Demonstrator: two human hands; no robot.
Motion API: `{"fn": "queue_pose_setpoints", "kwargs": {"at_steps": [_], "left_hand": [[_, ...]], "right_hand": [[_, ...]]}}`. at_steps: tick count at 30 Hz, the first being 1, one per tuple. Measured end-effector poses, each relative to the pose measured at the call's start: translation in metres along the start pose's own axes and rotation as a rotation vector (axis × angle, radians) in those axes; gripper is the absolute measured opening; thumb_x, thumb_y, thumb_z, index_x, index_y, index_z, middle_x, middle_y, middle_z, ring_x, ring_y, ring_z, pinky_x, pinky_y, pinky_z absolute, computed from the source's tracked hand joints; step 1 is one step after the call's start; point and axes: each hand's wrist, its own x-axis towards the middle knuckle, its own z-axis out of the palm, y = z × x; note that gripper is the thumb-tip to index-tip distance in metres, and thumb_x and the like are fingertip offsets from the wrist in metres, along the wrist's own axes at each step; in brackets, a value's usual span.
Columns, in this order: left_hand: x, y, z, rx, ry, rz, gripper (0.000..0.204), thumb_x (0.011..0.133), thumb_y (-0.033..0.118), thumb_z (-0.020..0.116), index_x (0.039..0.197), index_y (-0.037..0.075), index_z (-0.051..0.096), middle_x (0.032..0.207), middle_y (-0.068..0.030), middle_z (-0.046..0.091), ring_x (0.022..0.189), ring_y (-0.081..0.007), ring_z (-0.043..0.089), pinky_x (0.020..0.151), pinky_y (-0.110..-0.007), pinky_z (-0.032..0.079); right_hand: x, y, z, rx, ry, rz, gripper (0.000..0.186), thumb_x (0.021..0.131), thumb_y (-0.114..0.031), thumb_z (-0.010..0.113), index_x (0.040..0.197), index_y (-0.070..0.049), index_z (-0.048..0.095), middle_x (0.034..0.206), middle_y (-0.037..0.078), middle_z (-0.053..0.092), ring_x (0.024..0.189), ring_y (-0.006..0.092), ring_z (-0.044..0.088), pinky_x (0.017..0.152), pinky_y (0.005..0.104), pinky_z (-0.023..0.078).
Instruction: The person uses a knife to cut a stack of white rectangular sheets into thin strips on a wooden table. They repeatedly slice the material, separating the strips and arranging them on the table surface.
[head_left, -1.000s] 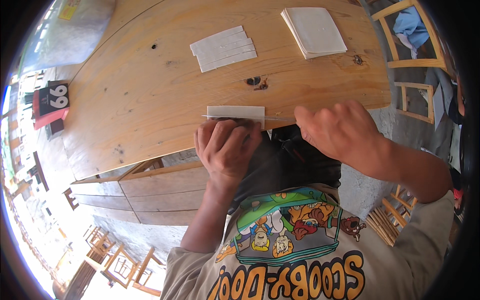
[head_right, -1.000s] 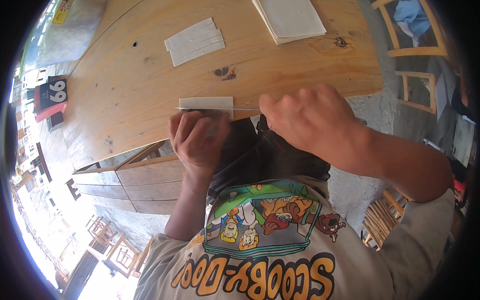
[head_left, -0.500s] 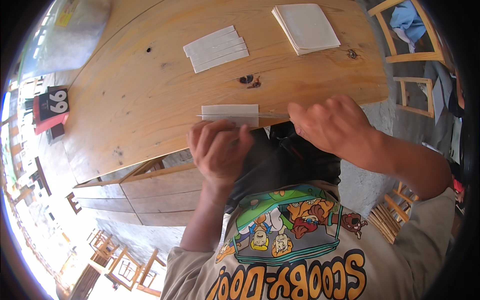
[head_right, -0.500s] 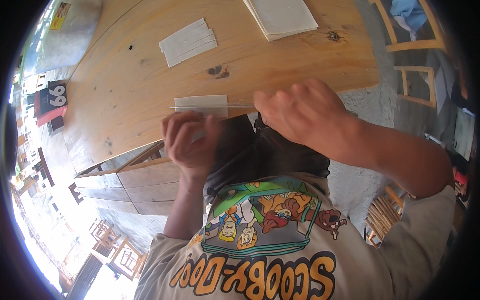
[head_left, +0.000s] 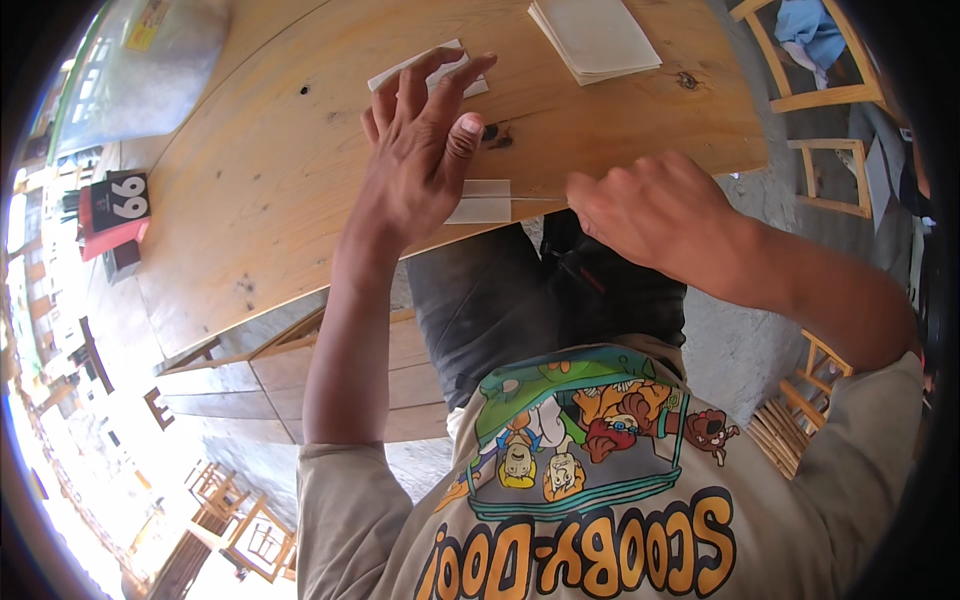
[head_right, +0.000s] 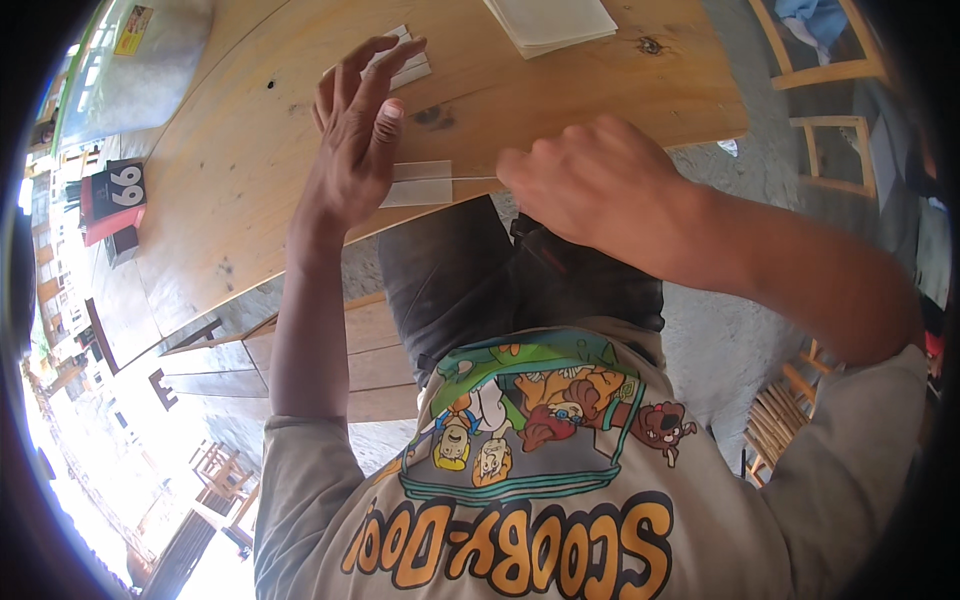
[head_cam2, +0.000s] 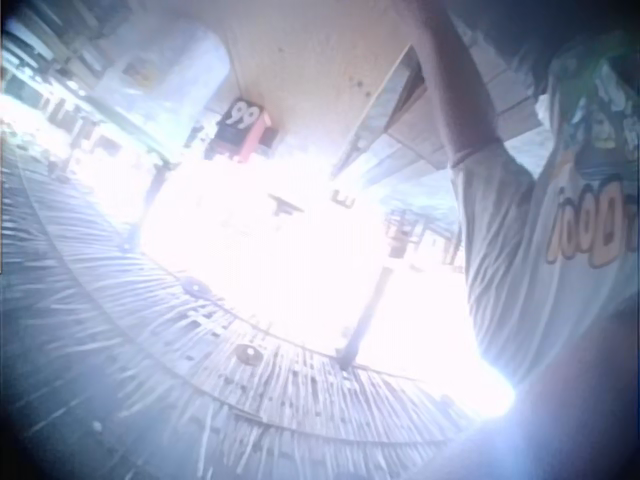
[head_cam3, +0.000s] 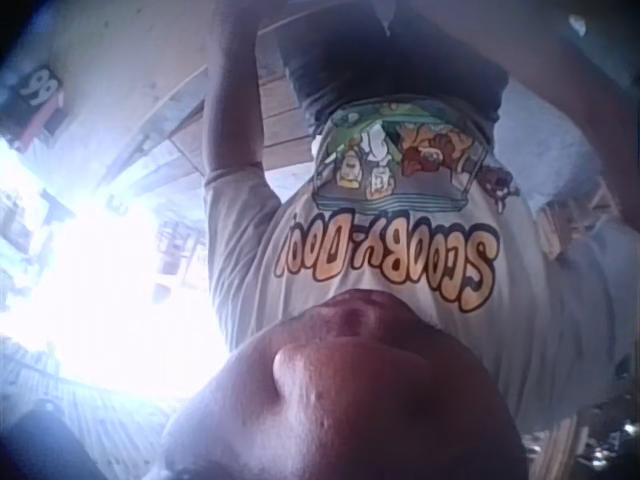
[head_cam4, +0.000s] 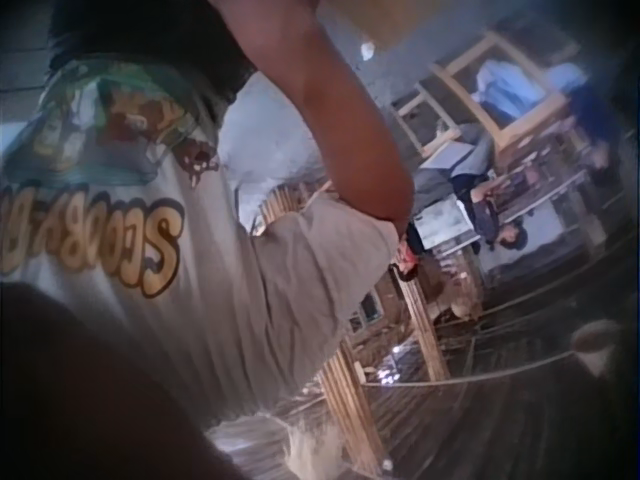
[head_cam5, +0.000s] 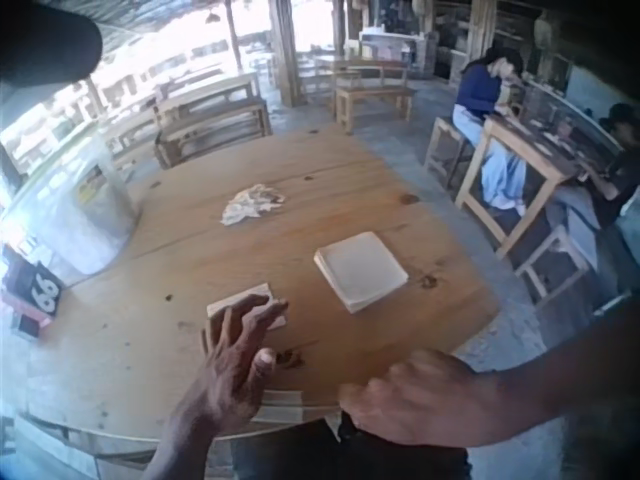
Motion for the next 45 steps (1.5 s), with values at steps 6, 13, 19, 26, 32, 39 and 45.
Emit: {"fn": "queue_pose_setpoints", "kwargs": {"at_steps": [6, 13, 19, 26, 32, 39, 45], "left_hand": [[-0.002, -0.003, 0.005, 0.050, -0.078, -0.007, 0.065, 0.128, 0.061, 0.043, 0.179, 0.025, 0.058, 0.180, -0.0126, 0.054, 0.167, -0.0412, 0.041, 0.137, -0.056, 0.027], [0.000, 0.000, 0.007, 0.094, -0.086, -0.005, 0.058, 0.128, 0.049, 0.049, 0.180, 0.023, 0.057, 0.179, -0.0118, 0.056, 0.164, -0.0390, 0.045, 0.136, -0.054, 0.028], [0.000, -0.001, 0.010, 0.127, -0.096, -0.011, 0.058, 0.128, 0.048, 0.051, 0.181, 0.023, 0.055, 0.179, -0.0110, 0.057, 0.163, -0.0383, 0.045, 0.134, -0.053, 0.029], [0.001, 0.003, 0.010, 0.186, -0.130, -0.017, 0.062, 0.128, 0.051, 0.051, 0.184, 0.023, 0.052, 0.181, -0.0108, 0.055, 0.163, -0.0385, 0.045, 0.132, -0.052, 0.029], [0.003, 0.000, 0.008, 0.167, -0.214, -0.052, 0.066, 0.129, 0.055, 0.035, 0.189, 0.028, 0.044, 0.189, -0.0088, 0.047, 0.170, -0.0398, 0.039, 0.141, -0.053, 0.022], [-0.003, -0.010, 0.013, 0.144, -0.151, -0.021, 0.068, 0.130, 0.058, 0.030, 0.189, 0.028, 0.044, 0.187, -0.0086, 0.049, 0.168, -0.0404, 0.040, 0.139, -0.054, 0.022], [-0.003, -0.031, 0.012, -0.128, 0.242, -0.005, 0.068, 0.131, 0.058, 0.025, 0.179, 0.019, 0.053, 0.174, -0.0150, 0.059, 0.158, -0.0387, 0.049, 0.135, -0.053, 0.029]], "right_hand": [[0.009, -0.003, -0.018, 0.031, -0.057, 0.009, 0.018, 0.102, -0.019, 0.074, 0.118, -0.011, 0.074, 0.102, 0.001, 0.070, 0.096, 0.0229, 0.074, 0.084, 0.0410, 0.057], [0.019, -0.004, -0.002, 0.141, -0.222, 0.133, 0.012, 0.106, -0.026, 0.075, 0.108, -0.015, 0.072, 0.080, 0.000, 0.074, 0.073, 0.0223, 0.079, 0.068, 0.0409, 0.062], [0.013, -0.005, 0.009, 0.092, -0.204, 0.152, 0.013, 0.108, -0.028, 0.075, 0.104, -0.017, 0.071, 0.076, 0.000, 0.072, 0.069, 0.0216, 0.078, 0.064, 0.0397, 0.062], [0.010, -0.007, 0.015, 0.164, -0.227, 0.199, 0.018, 0.109, -0.029, 0.075, 0.100, -0.015, 0.068, 0.063, 0.002, 0.069, 0.058, 0.0235, 0.078, 0.057, 0.0405, 0.062], [0.010, 0.000, 0.021, 0.136, -0.116, 0.141, 0.023, 0.113, -0.034, 0.076, 0.103, -0.015, 0.067, 0.063, 0.006, 0.069, 0.060, 0.0280, 0.078, 0.059, 0.0437, 0.061], [0.018, 0.002, -0.001, 0.030, -0.092, 0.051, 0.022, 0.113, -0.032, 0.076, 0.103, -0.013, 0.070, 0.075, 0.013, 0.077, 0.069, 0.0290, 0.082, 0.064, 0.0441, 0.062], [0.027, 0.012, -0.011, 0.363, -0.253, 0.152, 0.025, 0.117, -0.030, 0.071, 0.103, -0.009, 0.072, 0.086, 0.019, 0.080, 0.086, 0.0416, 0.081, 0.080, 0.0536, 0.062]]}}
